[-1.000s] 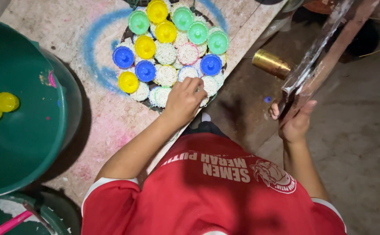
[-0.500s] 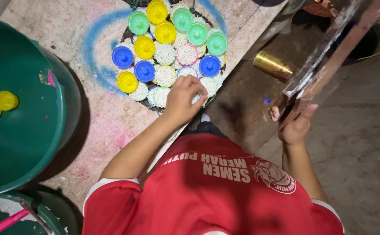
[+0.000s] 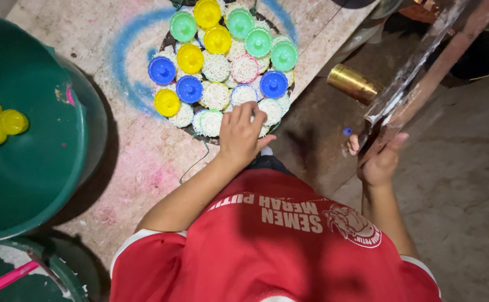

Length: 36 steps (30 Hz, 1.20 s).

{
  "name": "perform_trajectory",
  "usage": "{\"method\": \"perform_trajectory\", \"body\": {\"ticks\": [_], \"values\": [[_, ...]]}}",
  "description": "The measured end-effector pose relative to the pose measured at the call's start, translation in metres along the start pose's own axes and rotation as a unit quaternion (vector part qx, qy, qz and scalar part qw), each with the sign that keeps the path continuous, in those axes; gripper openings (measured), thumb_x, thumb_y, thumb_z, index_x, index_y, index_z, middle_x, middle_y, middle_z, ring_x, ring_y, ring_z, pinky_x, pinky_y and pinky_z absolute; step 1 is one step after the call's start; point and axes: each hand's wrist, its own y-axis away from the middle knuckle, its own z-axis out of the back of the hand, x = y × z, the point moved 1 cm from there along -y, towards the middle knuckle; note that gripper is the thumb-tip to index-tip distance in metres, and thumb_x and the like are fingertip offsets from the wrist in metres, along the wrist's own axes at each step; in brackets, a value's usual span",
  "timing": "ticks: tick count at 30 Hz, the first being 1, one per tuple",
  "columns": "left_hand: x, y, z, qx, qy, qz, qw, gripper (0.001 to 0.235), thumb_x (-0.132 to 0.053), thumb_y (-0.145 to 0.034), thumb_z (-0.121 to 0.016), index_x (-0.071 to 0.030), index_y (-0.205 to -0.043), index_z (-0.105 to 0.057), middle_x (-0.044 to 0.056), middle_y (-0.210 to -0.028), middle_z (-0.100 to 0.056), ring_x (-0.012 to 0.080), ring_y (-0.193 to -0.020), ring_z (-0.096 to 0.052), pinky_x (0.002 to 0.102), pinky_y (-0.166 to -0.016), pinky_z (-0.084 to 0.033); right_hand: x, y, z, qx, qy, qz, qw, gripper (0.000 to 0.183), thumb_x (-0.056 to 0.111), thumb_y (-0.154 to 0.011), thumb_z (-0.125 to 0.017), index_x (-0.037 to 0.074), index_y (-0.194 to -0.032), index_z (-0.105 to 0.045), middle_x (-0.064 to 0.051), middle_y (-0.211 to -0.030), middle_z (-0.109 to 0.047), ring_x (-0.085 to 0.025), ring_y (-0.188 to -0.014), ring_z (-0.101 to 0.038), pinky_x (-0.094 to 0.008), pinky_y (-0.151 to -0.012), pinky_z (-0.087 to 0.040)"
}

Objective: The person repeatedly scoops a white paste from a green basin using a pink spatula and fills small colorful plastic caps arranged in a woven basket. The person uses a wooden tool to press and smooth the paste into each cap, then returns to the basin to collect more paste and continues the cycle.

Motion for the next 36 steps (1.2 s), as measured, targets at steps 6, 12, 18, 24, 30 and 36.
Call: {"method": "perform_trajectory", "body": {"ticks": [6, 12, 18, 24, 30, 36], "values": [[-0.003, -0.006, -0.004, -0.028, -0.065, 0.05, 0.996, 0.069, -0.05, -0.064, -0.087, -0.004, -0.11, -0.062, 0.013, -0.123, -0.055, 0.0323, -0.113, -0.051, 0.045, -0.092, -0.04, 0.001, -0.003, -0.001, 0.012, 0.001, 0.006, 1.0, 0.079, 0.081, -0.101, -0.031, 0.009, -0.13, -0.048, -0.006, -0.098, -0.048, -0.021, -0.079, -0.047, -0.039, -0.075, -0.042], [-0.006, -0.003, -0.008, -0.028, -0.074, 0.064, 0.995, 0.063, -0.045, -0.067, -0.087, -0.004, -0.109, -0.064, 0.012, -0.122, -0.055, 0.0315, -0.115, -0.051, 0.045, -0.096, -0.039, 0.003, -0.004, -0.002, 0.023, 0.02, 0.023, 0.999, 0.078, 0.081, -0.103, -0.031, 0.008, -0.121, -0.048, -0.006, -0.092, -0.048, -0.02, -0.075, -0.047, -0.039, -0.074, -0.042], [-0.002, -0.001, -0.008, -0.052, -0.026, 0.061, 0.996, 0.03, -0.028, -0.075, -0.081, -0.011, -0.094, -0.065, 0.009, -0.118, -0.056, 0.0297, -0.115, -0.051, 0.046, -0.099, -0.037, 0.006, -0.004, -0.004, 0.016, 0.024, 0.027, 0.999, 0.078, 0.08, -0.102, -0.031, 0.008, -0.126, -0.048, -0.006, -0.096, -0.049, -0.02, -0.078, -0.048, -0.038, -0.074, -0.042], [-0.003, -0.001, 0.001, -0.075, 0.003, 0.054, 0.996, 0.017, -0.02, -0.077, -0.077, -0.013, -0.089, -0.067, 0.007, -0.116, -0.058, 0.028, -0.114, -0.053, 0.046, -0.099, -0.036, 0.006, -0.005, -0.004, 0.018, 0.028, 0.034, 0.999, 0.077, 0.079, -0.103, -0.032, 0.009, -0.13, -0.049, -0.007, -0.095, -0.05, -0.021, -0.077, -0.048, -0.038, -0.073, -0.042], [0.002, -0.009, 0.014, -0.084, 0.096, 0.072, 0.989, 0.004, -0.018, -0.086, -0.076, -0.016, -0.089, -0.076, 0.002, -0.108, -0.063, 0.0263, -0.108, -0.055, 0.048, -0.094, -0.035, 0.003, -0.004, 0.0, 0.021, 0.013, 0.03, 0.999, 0.075, 0.078, -0.104, -0.031, 0.009, -0.129, -0.049, -0.006, -0.095, -0.049, -0.021, -0.079, -0.048, -0.038, -0.074, -0.042], [0.013, -0.019, 0.007, -0.058, 0.062, 0.083, 0.993, 0.009, -0.016, -0.08, -0.078, -0.014, -0.088, -0.076, 0.002, -0.103, -0.065, 0.0263, -0.105, -0.059, 0.046, -0.094, -0.039, -0.002, -0.012, 0.005, 0.045, -0.004, 0.005, 0.999, 0.077, 0.079, -0.104, -0.028, 0.01, -0.133, -0.046, -0.006, -0.092, -0.049, -0.021, -0.081, -0.047, -0.038, -0.076, -0.042]]}}
